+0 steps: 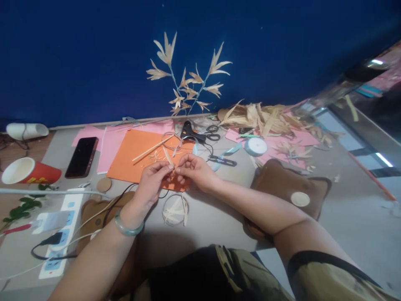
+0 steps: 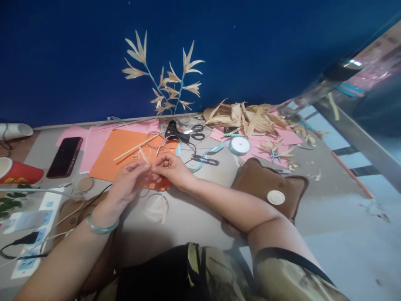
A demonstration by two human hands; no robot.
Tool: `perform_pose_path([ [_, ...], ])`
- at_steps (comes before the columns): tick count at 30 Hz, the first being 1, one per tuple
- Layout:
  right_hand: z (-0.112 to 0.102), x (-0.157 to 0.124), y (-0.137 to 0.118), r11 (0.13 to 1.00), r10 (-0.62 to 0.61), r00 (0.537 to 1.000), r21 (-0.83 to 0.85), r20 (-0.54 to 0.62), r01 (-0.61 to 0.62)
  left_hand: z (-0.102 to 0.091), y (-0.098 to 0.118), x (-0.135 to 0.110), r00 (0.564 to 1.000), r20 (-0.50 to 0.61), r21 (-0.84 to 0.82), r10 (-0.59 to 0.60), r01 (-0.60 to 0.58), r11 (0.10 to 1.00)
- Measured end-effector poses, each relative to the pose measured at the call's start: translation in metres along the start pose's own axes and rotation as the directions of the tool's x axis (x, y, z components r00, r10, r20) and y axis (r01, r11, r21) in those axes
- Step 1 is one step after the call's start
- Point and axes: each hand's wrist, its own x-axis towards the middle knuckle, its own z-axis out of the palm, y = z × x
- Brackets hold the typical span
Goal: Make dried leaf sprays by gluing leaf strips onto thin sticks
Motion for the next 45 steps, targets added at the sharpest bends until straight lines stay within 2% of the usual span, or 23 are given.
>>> perform_pose_path([
  [10, 0.0, -0.001, -0.002, 0.999, 0.039, 0.999, 0.009, 0.022, -0.039, 0.001, 0.003, -0.003, 1.0, -0.019, 0.007, -0.021, 0.021, 1.0],
  [22, 0.004, -0.003, -0.003, 0.999, 0.042, 0.999, 0.017, 0.018, -0.042, 0.001, 0.003, -0.005, 0.999, -0.01, 0.039, 0.03, -0.03, 0.999],
  [29, 0.006, -0.006, -0.002, 0.999, -0.014, 1.0, 0.041, -0.005, 0.014, -0.001, 0.003, -0.005, 0.999, -0.004, -0.026, 0.047, -0.047, 0.999],
  [33, 0.006, -0.005, 0.0, 0.998, -0.009, 1.0, 0.055, -0.017, 0.01, 0.0, 0.003, -0.006, 0.999, 0.018, 0.009, 0.052, -0.052, 0.999],
  [37, 0.007, -0.006, 0.002, 0.999, 0.005, 1.0, 0.039, -0.021, -0.004, 0.003, 0.002, -0.006, 0.998, -0.02, 0.017, 0.062, -0.062, 0.998],
  [41, 0.007, -0.007, -0.001, 1.0, 0.008, 1.0, -0.025, -0.007, -0.008, 0.002, 0.0, -0.005, 0.995, -0.002, 0.052, 0.095, -0.095, 0.994],
  [45, 0.003, -0.008, -0.011, 0.967, -0.07, 0.997, -0.245, -0.02, 0.063, -0.003, -0.001, -0.004, 0.973, -0.031, 0.194, 0.231, -0.221, 0.956],
])
